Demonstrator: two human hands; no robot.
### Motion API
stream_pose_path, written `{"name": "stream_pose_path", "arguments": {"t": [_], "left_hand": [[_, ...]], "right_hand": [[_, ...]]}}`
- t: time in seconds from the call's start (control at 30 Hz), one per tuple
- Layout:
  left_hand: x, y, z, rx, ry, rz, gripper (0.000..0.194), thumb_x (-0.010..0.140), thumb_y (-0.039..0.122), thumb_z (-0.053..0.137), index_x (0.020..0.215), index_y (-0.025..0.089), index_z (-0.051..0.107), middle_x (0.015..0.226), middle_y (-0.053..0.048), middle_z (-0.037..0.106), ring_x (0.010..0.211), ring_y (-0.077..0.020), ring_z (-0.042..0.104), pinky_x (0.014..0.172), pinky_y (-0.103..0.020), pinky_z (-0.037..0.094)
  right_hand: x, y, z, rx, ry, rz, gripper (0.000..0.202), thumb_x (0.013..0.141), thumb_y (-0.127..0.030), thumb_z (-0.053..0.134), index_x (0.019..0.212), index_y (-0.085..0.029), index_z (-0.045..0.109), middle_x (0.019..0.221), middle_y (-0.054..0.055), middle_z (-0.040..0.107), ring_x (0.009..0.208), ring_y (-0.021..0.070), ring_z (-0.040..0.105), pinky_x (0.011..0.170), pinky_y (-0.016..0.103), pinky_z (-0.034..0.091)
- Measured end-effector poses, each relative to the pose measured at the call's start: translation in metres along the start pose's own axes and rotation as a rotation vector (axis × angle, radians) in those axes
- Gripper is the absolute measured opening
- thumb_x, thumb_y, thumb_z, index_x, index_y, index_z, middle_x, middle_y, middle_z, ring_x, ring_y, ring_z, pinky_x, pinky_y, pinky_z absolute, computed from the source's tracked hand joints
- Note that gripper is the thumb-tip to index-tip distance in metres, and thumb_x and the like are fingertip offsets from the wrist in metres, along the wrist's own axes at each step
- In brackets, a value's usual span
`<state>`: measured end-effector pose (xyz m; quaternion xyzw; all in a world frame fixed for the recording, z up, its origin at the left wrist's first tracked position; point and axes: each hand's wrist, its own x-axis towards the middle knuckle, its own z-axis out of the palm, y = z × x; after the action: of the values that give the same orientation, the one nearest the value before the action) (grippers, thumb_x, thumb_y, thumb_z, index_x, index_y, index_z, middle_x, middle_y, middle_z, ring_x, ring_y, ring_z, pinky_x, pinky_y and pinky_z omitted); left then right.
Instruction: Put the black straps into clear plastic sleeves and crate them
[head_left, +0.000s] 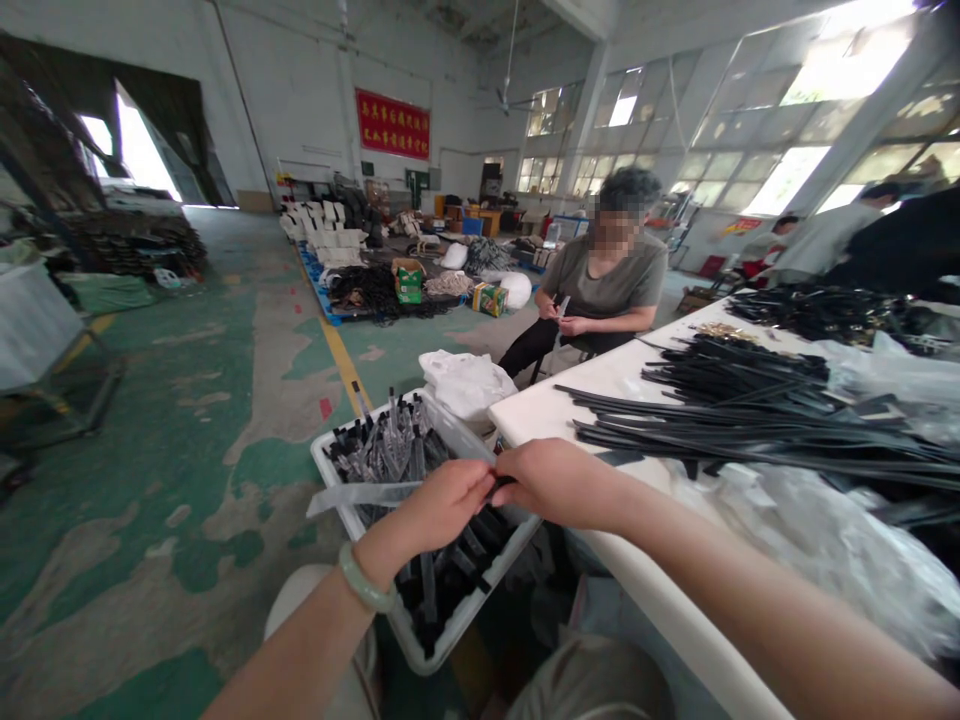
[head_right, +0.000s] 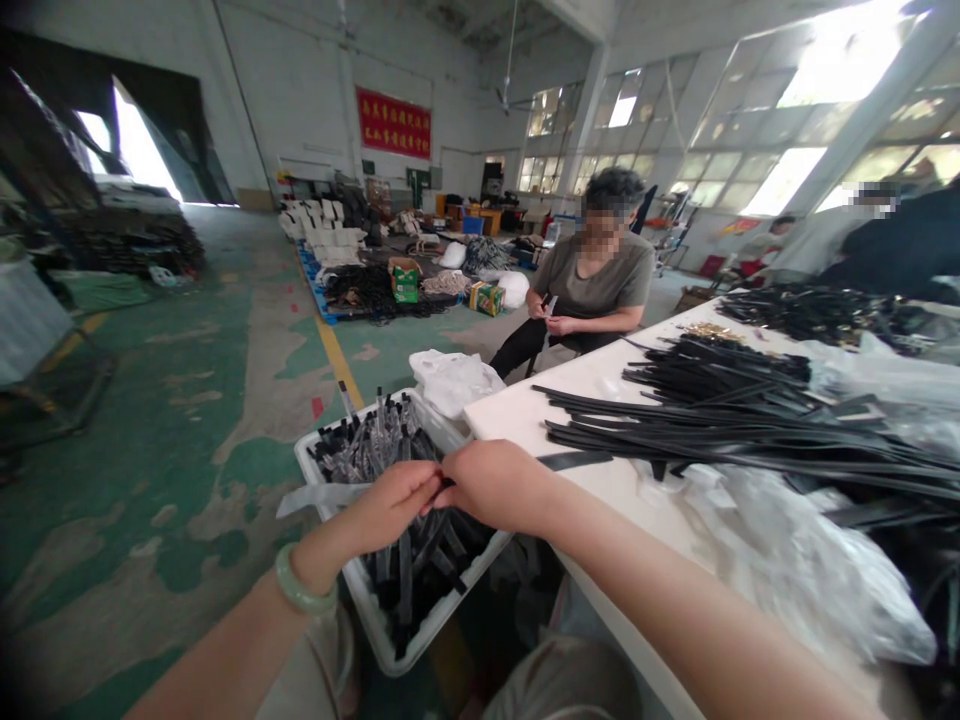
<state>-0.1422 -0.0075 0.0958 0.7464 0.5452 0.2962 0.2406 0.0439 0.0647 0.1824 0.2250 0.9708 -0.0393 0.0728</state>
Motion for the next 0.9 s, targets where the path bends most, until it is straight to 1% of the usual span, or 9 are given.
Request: {"name": "stream_pose_path", "arguments": {"t": [0.1, 0.17, 0.23, 0.3, 0.47, 0.53, 0.67, 0.77, 0.9], "left_hand": [[-0.011, -0.015, -0.013, -0.017, 0.022, -0.021, 0.043, 0.099, 0.043, 0.027, 0.064, 0.021, 0.042, 0.062, 0.004, 0.046, 0.062, -0.0145, 0.048, 0.063, -0.027, 0.036], [-0.021, -0.031, -0.027, -0.015, 0.037, -0.052, 0.044, 0.098, 0.043, 0.028, 0.062, 0.021, 0.04, 0.059, 0.004, 0.044, 0.059, -0.0146, 0.046, 0.062, -0.027, 0.035], [-0.023, -0.038, -0.033, -0.016, 0.036, -0.065, 0.044, 0.098, 0.043, 0.03, 0.06, 0.021, 0.04, 0.058, 0.004, 0.044, 0.059, -0.0148, 0.045, 0.062, -0.028, 0.034], [-0.016, -0.034, -0.029, -0.025, 0.017, -0.047, 0.044, 0.098, 0.042, 0.031, 0.061, 0.021, 0.042, 0.06, 0.004, 0.045, 0.06, -0.0149, 0.046, 0.063, -0.028, 0.034], [0.012, -0.007, -0.001, -0.063, -0.031, 0.023, 0.044, 0.098, 0.041, 0.029, 0.061, 0.021, 0.042, 0.061, 0.004, 0.045, 0.061, -0.0143, 0.046, 0.062, -0.027, 0.034], [0.013, -0.01, -0.002, -0.066, -0.042, 0.028, 0.041, 0.097, 0.039, 0.032, 0.062, 0.021, 0.042, 0.06, 0.004, 0.045, 0.06, -0.0141, 0.045, 0.061, -0.027, 0.033], [0.004, -0.036, -0.02, -0.069, -0.052, -0.014, 0.038, 0.095, 0.036, 0.035, 0.061, 0.02, 0.044, 0.058, 0.004, 0.047, 0.059, -0.0144, 0.047, 0.061, -0.027, 0.033], [0.007, -0.039, -0.018, -0.085, -0.092, -0.007, 0.036, 0.093, 0.032, 0.037, 0.061, 0.02, 0.045, 0.057, 0.004, 0.047, 0.058, -0.014, 0.047, 0.061, -0.027, 0.034], [0.022, -0.022, 0.004, -0.124, -0.129, 0.035, 0.034, 0.093, 0.027, 0.036, 0.061, 0.02, 0.046, 0.058, 0.004, 0.049, 0.059, -0.0132, 0.048, 0.06, -0.025, 0.036]], "right_hand": [[-0.015, 0.02, -0.008, 0.119, -0.045, -0.006, 0.032, 0.096, -0.043, 0.049, 0.089, -0.018, 0.067, 0.083, 0.008, 0.071, 0.075, 0.0208, 0.064, 0.062, 0.027, 0.037], [-0.028, 0.041, -0.015, 0.227, -0.058, 0.027, 0.033, 0.097, -0.039, 0.046, 0.083, -0.017, 0.066, 0.076, 0.006, 0.068, 0.067, 0.0171, 0.059, 0.061, 0.026, 0.036], [-0.032, 0.053, -0.019, 0.304, -0.046, 0.056, 0.032, 0.096, -0.036, 0.045, 0.08, -0.016, 0.065, 0.071, 0.004, 0.065, 0.062, 0.0151, 0.054, 0.059, 0.025, 0.035], [-0.023, 0.049, -0.017, 0.327, -0.027, 0.059, 0.03, 0.094, -0.034, 0.048, 0.079, -0.015, 0.065, 0.069, 0.003, 0.063, 0.061, 0.0146, 0.051, 0.058, 0.025, 0.033], [0.01, 0.014, 0.004, 0.387, -0.059, 0.013, 0.023, 0.09, -0.029, 0.054, 0.074, -0.016, 0.062, 0.063, 0.001, 0.06, 0.06, 0.0137, 0.05, 0.056, 0.025, 0.032], [0.007, 0.016, 0.008, 0.462, -0.144, 0.023, 0.026, 0.092, -0.031, 0.051, 0.072, -0.016, 0.058, 0.062, 0.001, 0.06, 0.057, 0.0129, 0.051, 0.055, 0.024, 0.034], [-0.018, 0.047, 0.007, 0.644, -0.303, 0.099, 0.031, 0.094, -0.039, 0.046, 0.076, -0.016, 0.057, 0.057, 0.0, 0.058, 0.05, 0.011, 0.05, 0.051, 0.022, 0.039], [-0.021, 0.053, 0.01, 0.787, -0.3, 0.131, 0.033, 0.092, -0.044, 0.048, 0.081, -0.015, 0.06, 0.053, -0.003, 0.054, 0.045, 0.009, 0.044, 0.046, 0.02, 0.035], [0.004, 0.029, 0.031, 0.883, -0.221, 0.191, 0.034, 0.091, -0.041, 0.052, 0.07, -0.016, 0.06, 0.047, -0.004, 0.052, 0.042, 0.0079, 0.04, 0.044, 0.02, 0.031]]}}
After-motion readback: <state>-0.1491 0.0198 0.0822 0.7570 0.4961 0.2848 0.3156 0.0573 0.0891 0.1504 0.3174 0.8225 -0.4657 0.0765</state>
